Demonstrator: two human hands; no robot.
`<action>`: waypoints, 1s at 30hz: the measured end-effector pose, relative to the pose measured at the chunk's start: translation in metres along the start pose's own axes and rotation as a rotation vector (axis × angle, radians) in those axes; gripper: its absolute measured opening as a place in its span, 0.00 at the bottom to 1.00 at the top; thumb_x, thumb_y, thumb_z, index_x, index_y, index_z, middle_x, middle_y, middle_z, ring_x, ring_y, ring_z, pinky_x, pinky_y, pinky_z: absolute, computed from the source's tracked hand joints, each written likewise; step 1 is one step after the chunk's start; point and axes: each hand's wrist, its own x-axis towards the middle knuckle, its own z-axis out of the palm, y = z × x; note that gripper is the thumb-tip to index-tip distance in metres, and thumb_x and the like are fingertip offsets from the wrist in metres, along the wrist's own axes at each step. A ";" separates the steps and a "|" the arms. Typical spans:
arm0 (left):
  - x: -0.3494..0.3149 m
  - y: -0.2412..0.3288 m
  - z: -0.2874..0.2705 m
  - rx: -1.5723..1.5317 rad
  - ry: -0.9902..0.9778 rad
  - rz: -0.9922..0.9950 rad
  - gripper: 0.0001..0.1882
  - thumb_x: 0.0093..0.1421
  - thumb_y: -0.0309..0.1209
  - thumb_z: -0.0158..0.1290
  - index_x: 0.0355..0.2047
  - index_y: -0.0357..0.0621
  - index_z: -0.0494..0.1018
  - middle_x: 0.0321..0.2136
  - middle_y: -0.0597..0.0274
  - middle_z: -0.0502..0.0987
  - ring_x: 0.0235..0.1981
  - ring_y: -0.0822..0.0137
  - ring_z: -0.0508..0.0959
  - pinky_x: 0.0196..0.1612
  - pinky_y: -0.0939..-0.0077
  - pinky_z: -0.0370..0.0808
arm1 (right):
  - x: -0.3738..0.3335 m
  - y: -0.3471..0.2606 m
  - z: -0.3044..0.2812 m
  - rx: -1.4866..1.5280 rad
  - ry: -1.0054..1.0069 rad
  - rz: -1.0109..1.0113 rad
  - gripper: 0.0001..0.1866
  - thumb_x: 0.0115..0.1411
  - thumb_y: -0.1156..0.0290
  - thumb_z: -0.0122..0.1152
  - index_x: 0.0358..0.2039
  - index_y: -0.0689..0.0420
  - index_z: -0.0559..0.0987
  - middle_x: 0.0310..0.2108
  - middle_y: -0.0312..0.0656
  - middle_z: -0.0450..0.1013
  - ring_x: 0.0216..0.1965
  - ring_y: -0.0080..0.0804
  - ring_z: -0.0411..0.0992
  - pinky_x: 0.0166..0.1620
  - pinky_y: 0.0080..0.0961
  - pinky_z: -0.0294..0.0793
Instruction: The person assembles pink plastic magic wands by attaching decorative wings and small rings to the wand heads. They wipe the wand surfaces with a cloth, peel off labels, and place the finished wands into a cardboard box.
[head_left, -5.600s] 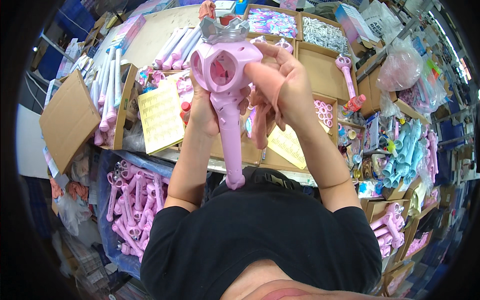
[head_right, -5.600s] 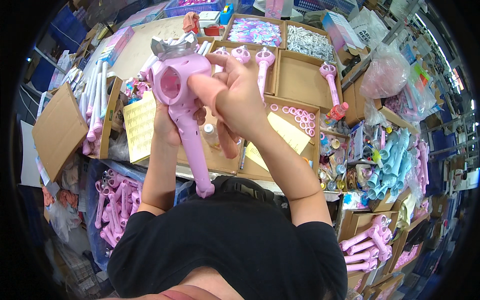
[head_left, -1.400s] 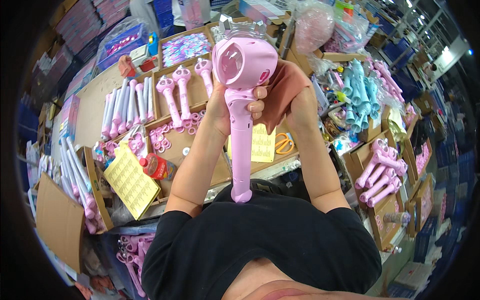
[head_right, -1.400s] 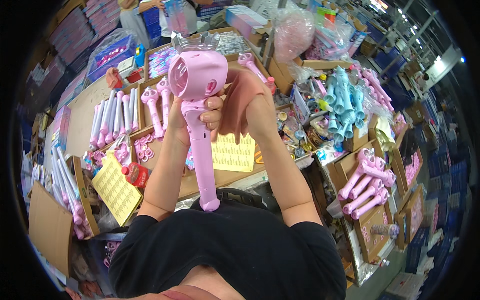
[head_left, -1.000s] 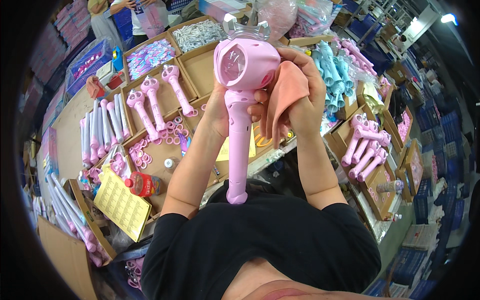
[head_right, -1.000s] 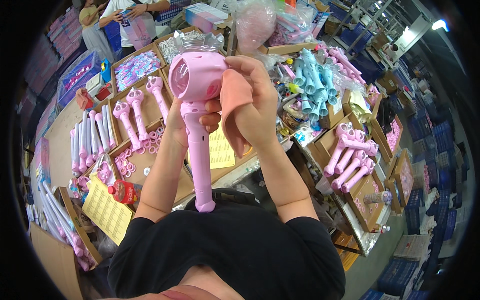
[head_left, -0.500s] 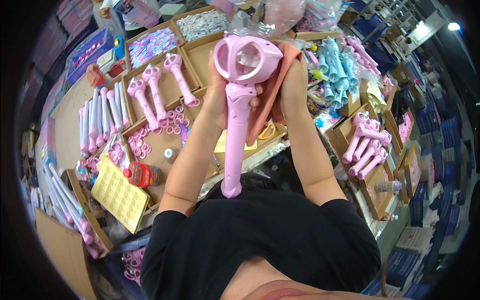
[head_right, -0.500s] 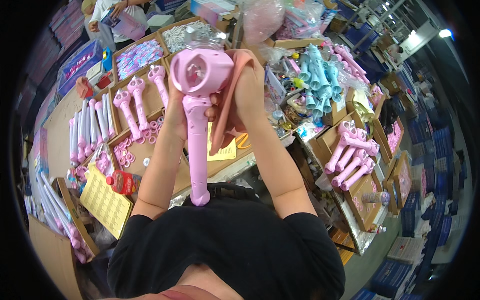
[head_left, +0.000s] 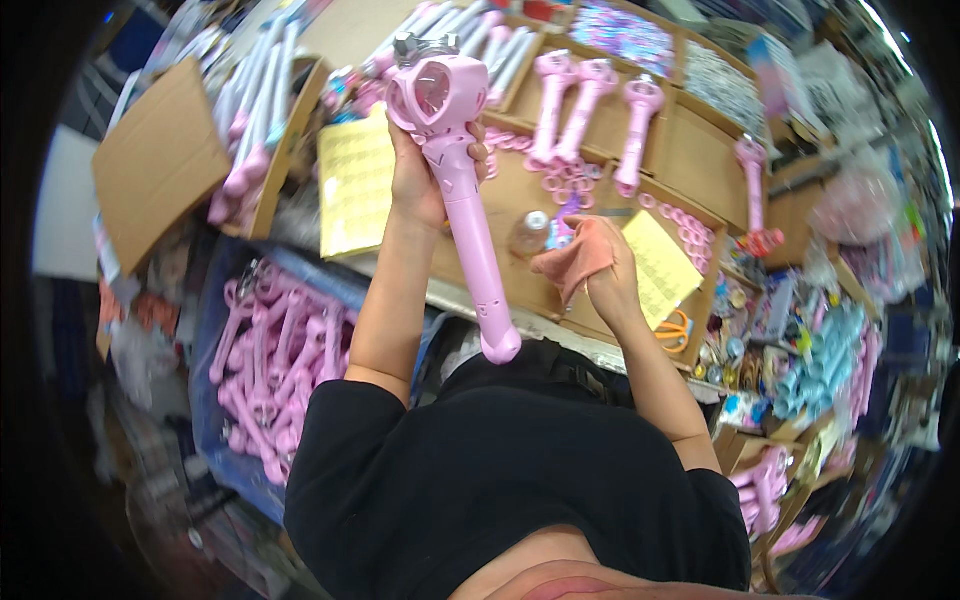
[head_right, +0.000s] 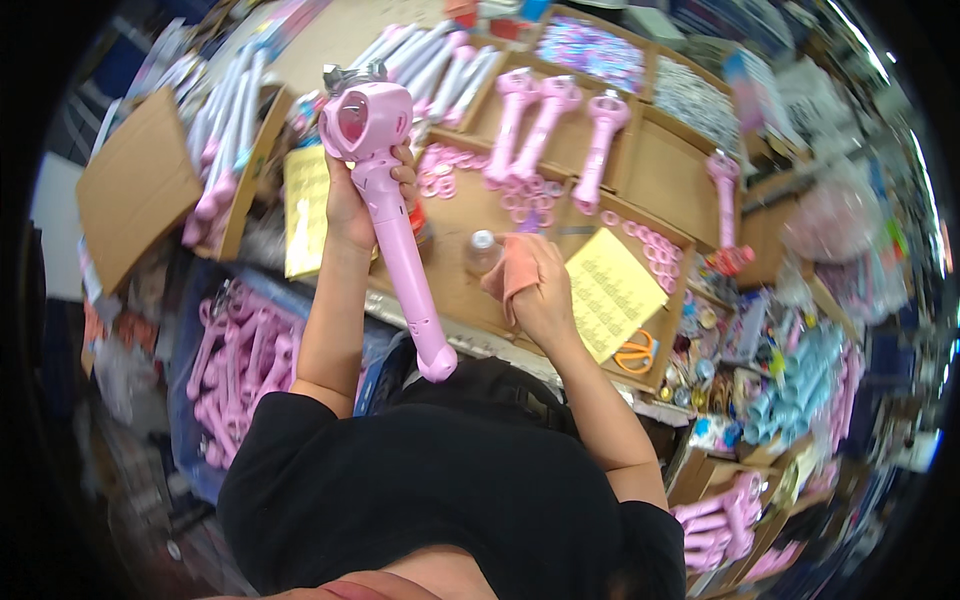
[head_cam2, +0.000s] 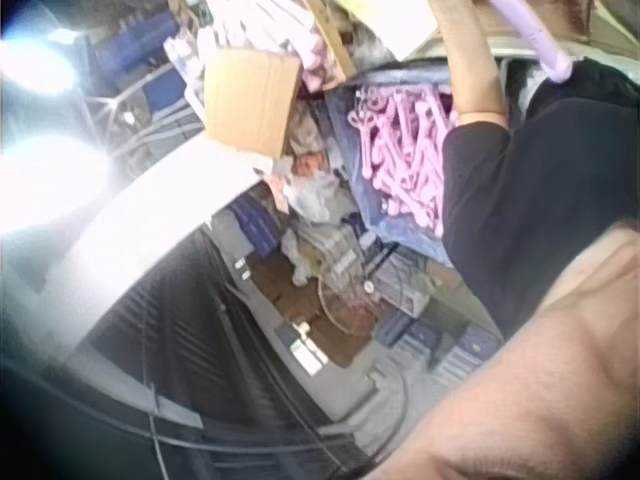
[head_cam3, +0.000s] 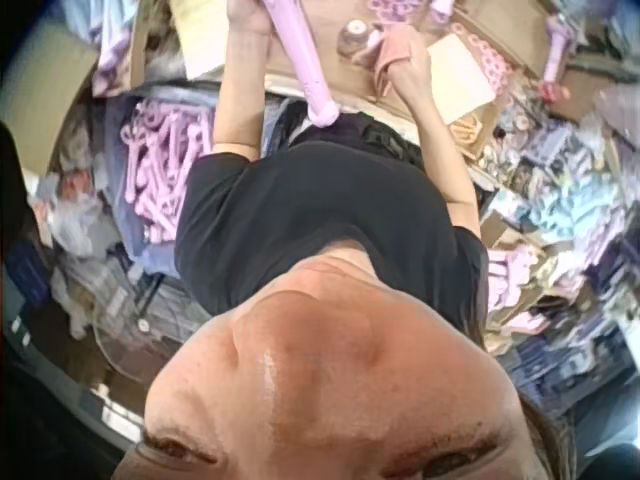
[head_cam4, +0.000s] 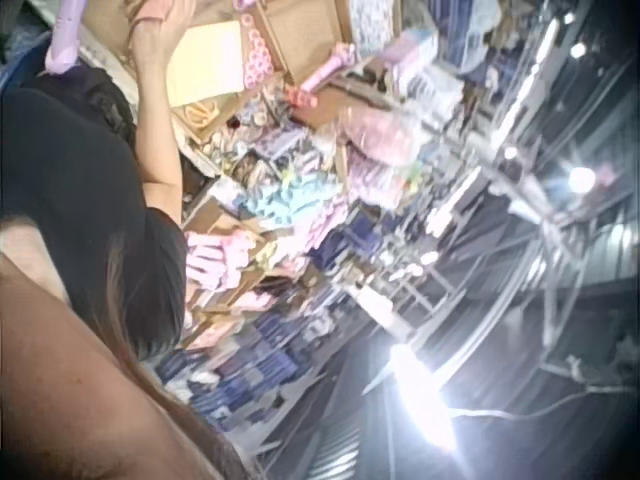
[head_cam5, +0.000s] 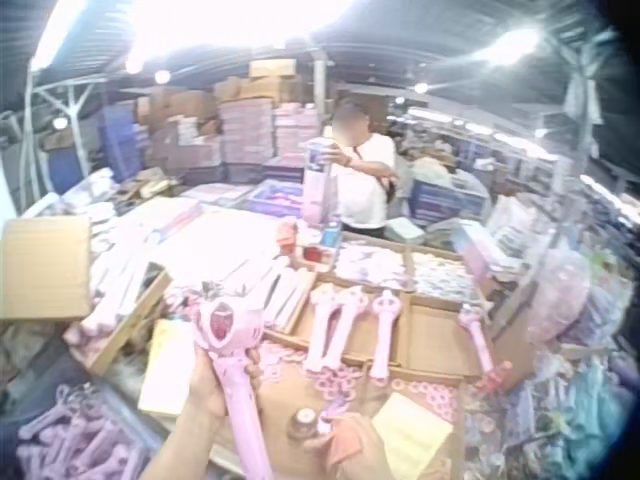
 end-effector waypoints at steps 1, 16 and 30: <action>-0.013 0.008 -0.009 0.031 0.026 0.045 0.47 0.53 0.74 0.32 0.50 0.41 0.67 0.35 0.59 0.74 0.28 0.64 0.75 0.27 0.71 0.73 | 0.003 0.002 0.009 -0.083 -0.012 -0.081 0.18 0.66 0.63 0.43 0.38 0.65 0.76 0.29 0.42 0.73 0.40 0.35 0.71 0.44 0.30 0.69; -0.110 0.048 -0.078 -0.017 0.177 0.200 0.49 0.51 0.74 0.35 0.51 0.40 0.66 0.36 0.56 0.75 0.30 0.62 0.76 0.30 0.69 0.76 | 0.013 0.036 0.079 -0.084 -0.535 0.058 0.32 0.53 0.79 0.55 0.61 0.57 0.63 0.49 0.48 0.71 0.43 0.32 0.73 0.46 0.27 0.73; -0.084 0.041 -0.086 -0.042 0.105 0.042 0.41 0.57 0.57 0.51 0.55 0.31 0.56 0.40 0.59 0.68 0.36 0.67 0.69 0.39 0.73 0.70 | -0.026 0.105 -0.025 -0.593 -0.509 0.391 0.17 0.57 0.65 0.51 0.42 0.60 0.78 0.37 0.52 0.77 0.42 0.49 0.74 0.47 0.40 0.72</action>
